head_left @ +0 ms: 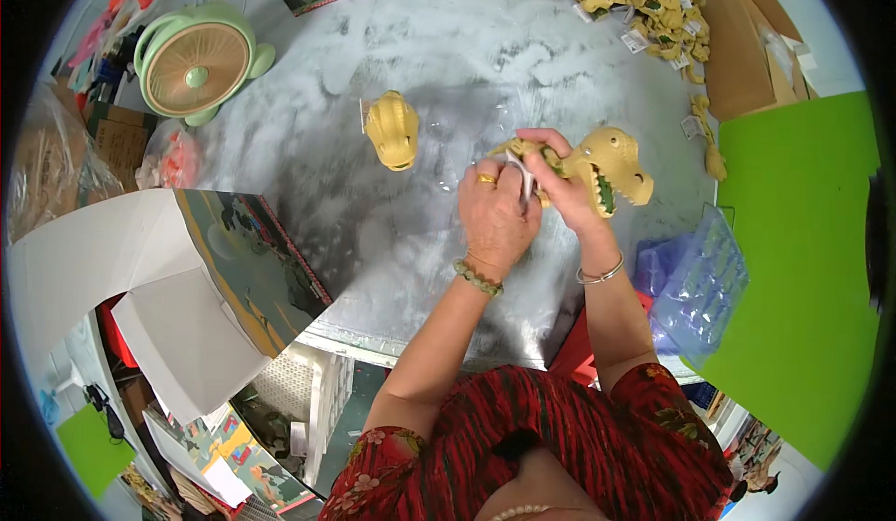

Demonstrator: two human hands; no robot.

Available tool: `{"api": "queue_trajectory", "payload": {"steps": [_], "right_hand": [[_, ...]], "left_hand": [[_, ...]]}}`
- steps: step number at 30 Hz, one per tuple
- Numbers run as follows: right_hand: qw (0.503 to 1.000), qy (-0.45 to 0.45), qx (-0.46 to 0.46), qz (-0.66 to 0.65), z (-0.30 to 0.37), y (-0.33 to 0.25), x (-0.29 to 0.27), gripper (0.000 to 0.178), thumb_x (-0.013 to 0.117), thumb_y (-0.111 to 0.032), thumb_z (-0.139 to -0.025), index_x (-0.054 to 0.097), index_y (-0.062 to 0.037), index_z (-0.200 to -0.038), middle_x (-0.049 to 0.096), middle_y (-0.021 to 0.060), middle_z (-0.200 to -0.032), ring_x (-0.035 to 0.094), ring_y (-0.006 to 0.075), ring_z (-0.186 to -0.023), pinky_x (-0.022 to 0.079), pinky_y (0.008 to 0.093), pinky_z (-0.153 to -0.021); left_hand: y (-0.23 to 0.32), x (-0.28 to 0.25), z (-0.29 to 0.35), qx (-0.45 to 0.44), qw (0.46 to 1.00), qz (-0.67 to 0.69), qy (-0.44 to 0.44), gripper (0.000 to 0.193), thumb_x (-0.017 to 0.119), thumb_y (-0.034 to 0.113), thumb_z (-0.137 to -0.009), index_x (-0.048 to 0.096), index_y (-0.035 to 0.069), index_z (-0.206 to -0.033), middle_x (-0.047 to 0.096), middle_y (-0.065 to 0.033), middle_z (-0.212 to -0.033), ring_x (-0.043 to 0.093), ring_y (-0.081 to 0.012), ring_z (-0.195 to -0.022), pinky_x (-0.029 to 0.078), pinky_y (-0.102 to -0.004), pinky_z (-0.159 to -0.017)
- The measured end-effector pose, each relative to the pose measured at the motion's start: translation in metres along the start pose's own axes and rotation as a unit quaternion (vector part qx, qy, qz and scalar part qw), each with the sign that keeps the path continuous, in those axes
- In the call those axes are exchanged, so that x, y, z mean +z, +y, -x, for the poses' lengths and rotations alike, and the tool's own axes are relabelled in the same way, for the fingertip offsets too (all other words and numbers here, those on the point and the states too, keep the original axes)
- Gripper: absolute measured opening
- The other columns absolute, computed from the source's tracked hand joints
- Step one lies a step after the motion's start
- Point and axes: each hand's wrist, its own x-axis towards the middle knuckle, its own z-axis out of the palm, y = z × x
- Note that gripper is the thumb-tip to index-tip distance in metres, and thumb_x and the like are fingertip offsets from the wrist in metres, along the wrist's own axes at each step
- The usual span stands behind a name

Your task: Placing toy dinosaur heads into plastic trays and cardboard boxes, then sealing the boxes with tape.

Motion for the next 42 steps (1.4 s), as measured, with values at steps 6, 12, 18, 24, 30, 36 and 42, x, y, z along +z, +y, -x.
{"api": "queue_trajectory", "payload": {"steps": [6, 12, 18, 24, 30, 36, 42], "right_hand": [[0.995, -0.033, 0.045, -0.078, 0.003, 0.013, 0.008, 0.034, 0.061, -0.006, -0.07, 0.046, -0.0055, -0.101, 0.052, 0.0035, -0.091, 0.05, 0.0114, -0.083, 0.041, 0.0237, -0.074], [0.978, 0.166, -0.034, -0.119, -0.035, 0.029, 0.007, 0.025, 0.06, -0.005, -0.07, 0.052, -0.0042, -0.093, 0.054, 0.0041, -0.087, 0.052, 0.0109, -0.077, 0.043, 0.0227, -0.067], [0.973, 0.127, -0.189, -0.026, -0.103, 0.039, 0.058, 0.026, 0.059, -0.011, -0.073, 0.053, -0.0043, -0.097, 0.055, 0.0046, -0.088, 0.051, 0.0098, -0.078, 0.042, 0.0215, -0.069], [0.924, 0.089, -0.288, 0.233, -0.115, 0.063, 0.073, 0.03, 0.062, -0.008, -0.071, 0.051, -0.0052, -0.099, 0.056, 0.0056, -0.087, 0.053, 0.0119, -0.075, 0.043, 0.0235, -0.066], [0.842, 0.1, -0.45, 0.28, -0.118, 0.059, 0.077, 0.037, 0.066, -0.004, -0.063, 0.049, -0.0048, -0.096, 0.054, 0.008, -0.083, 0.054, 0.0172, -0.068, 0.044, 0.025, -0.059], [0.893, -0.039, -0.393, 0.215, -0.12, 0.062, 0.067, 0.034, 0.064, -0.007, -0.062, 0.051, -0.0067, -0.092, 0.054, 0.0075, -0.082, 0.053, 0.0217, -0.07, 0.044, 0.0282, -0.063], [0.894, -0.146, -0.234, 0.354, -0.127, 0.043, 0.067, 0.012, 0.048, -0.004, -0.072, 0.052, -0.0036, -0.084, 0.051, 0.0063, -0.079, 0.049, 0.0144, -0.081, 0.04, 0.0234, -0.069]], "left_hand": [[-0.014, 0.015, 0.025, -0.007, 0.994, 0.111, -0.012, 0.043, 0.06, 0.011, -0.057, 0.046, 0.004, -0.098, 0.038, -0.0183, -0.111, 0.039, -0.0352, -0.095, 0.033, -0.0409, -0.081], [-0.062, -0.006, 0.036, -0.002, 0.999, -0.021, 0.046, 0.062, 0.065, 0.026, -0.057, 0.042, 0.006, -0.11, 0.031, -0.0177, -0.122, 0.029, -0.0361, -0.11, 0.026, -0.0477, -0.087], [-0.101, -0.027, 0.045, -0.092, 0.95, -0.256, -0.156, 0.096, 0.062, 0.059, -0.046, 0.028, 0.019, -0.125, 0.015, -0.0123, -0.134, 0.015, -0.0371, -0.12, 0.017, -0.0643, -0.083], [-0.107, -0.015, 0.047, -0.072, 0.935, -0.306, -0.166, 0.087, 0.05, 0.065, -0.053, 0.031, 0.02, -0.124, 0.022, -0.0113, -0.132, 0.014, -0.0362, -0.121, 0.02, -0.0649, -0.082], [-0.111, -0.011, 0.047, -0.069, 0.939, -0.301, -0.151, 0.085, 0.045, 0.069, -0.054, 0.03, 0.022, -0.124, 0.023, -0.0154, -0.13, 0.016, -0.0385, -0.119, 0.022, -0.0658, -0.079], [-0.11, -0.009, 0.046, -0.08, 0.93, -0.327, -0.147, 0.086, 0.042, 0.071, -0.054, 0.028, 0.024, -0.125, 0.023, -0.0159, -0.129, 0.019, -0.0399, -0.117, 0.024, -0.0645, -0.077], [-0.111, -0.011, 0.046, -0.06, 0.933, -0.317, -0.157, 0.087, 0.042, 0.071, -0.054, 0.027, 0.024, -0.125, 0.023, -0.0158, -0.129, 0.021, -0.0406, -0.116, 0.023, -0.0644, -0.078]]}}
